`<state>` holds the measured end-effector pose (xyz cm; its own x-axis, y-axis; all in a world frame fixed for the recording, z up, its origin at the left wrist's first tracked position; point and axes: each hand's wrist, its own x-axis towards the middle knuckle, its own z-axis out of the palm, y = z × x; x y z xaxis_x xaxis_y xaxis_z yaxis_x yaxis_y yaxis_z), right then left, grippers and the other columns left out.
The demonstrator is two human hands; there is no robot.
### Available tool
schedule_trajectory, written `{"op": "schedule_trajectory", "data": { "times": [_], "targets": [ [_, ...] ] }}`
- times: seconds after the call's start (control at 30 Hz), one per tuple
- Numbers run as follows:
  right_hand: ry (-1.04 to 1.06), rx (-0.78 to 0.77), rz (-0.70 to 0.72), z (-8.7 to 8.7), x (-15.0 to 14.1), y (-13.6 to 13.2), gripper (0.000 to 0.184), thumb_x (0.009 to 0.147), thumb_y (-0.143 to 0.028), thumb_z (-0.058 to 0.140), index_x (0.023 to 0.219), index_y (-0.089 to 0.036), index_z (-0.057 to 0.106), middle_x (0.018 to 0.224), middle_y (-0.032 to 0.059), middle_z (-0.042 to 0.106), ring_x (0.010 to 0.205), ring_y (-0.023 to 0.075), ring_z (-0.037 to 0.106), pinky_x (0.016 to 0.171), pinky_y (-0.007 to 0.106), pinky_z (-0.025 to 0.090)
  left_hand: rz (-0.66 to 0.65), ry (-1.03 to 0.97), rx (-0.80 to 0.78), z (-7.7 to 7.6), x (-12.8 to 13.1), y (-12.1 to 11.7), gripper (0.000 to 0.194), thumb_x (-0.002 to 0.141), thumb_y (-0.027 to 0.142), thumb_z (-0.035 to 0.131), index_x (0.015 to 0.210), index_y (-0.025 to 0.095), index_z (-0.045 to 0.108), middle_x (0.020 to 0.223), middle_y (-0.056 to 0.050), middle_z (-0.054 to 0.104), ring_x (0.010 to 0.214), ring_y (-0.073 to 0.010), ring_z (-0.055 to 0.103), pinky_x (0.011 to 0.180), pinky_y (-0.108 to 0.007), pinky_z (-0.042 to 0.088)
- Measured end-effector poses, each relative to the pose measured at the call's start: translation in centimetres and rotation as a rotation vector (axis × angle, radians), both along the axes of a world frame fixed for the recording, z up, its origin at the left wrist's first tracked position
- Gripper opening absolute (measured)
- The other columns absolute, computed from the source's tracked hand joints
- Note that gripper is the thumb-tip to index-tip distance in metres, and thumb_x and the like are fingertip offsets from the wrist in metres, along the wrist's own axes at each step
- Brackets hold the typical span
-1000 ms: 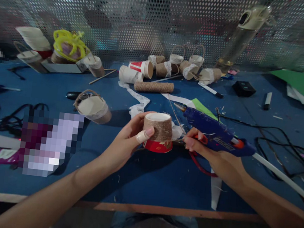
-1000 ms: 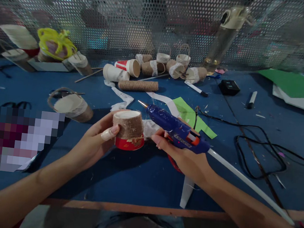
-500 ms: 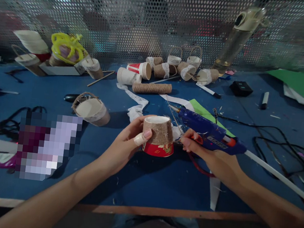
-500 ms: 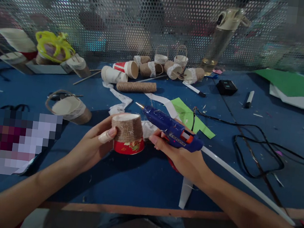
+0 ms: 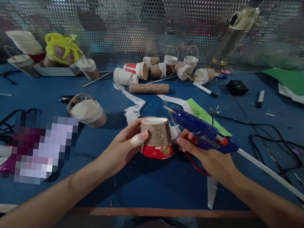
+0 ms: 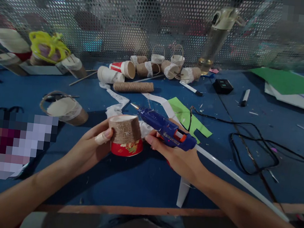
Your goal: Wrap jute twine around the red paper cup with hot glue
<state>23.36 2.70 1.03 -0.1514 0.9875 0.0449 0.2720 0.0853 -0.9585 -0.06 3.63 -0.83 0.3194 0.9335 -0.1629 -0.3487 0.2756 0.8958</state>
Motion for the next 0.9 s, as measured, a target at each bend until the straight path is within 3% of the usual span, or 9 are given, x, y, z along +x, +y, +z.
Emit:
{"op": "schedule_trajectory", "data": {
  "times": [0.4, 0.9],
  "targets": [
    [0.03, 0.018, -0.042, -0.4, -0.1, -0.1, 0.014, 0.084, -0.04, 0.076, 0.079, -0.029, 0.069, 0.077, -0.002, 0.073, 0.075, 0.0196, 0.073, 0.077, 0.035, 0.064, 0.008, -0.005, -0.016, -0.2, -0.1, -0.1, 0.038, 0.084, 0.037, 0.081, 0.12, 0.027, 0.076, 0.129, -0.007, 0.074, 0.127, -0.0303, 0.063, 0.107, -0.041, 0.049],
    [0.016, 0.091, -0.053, -1.9, 0.2, -0.4, 0.017, 0.086, -0.044, 0.077, 0.088, -0.029, 0.069, 0.081, -0.0023, 0.075, 0.074, 0.0203, 0.073, 0.073, 0.038, 0.063, -0.015, -0.036, -0.007, 0.2, 0.2, -0.2, 0.033, 0.083, 0.035, 0.082, 0.116, 0.029, 0.079, 0.123, -0.005, 0.076, 0.119, -0.0277, 0.067, 0.103, -0.038, 0.051]
  ]
}}
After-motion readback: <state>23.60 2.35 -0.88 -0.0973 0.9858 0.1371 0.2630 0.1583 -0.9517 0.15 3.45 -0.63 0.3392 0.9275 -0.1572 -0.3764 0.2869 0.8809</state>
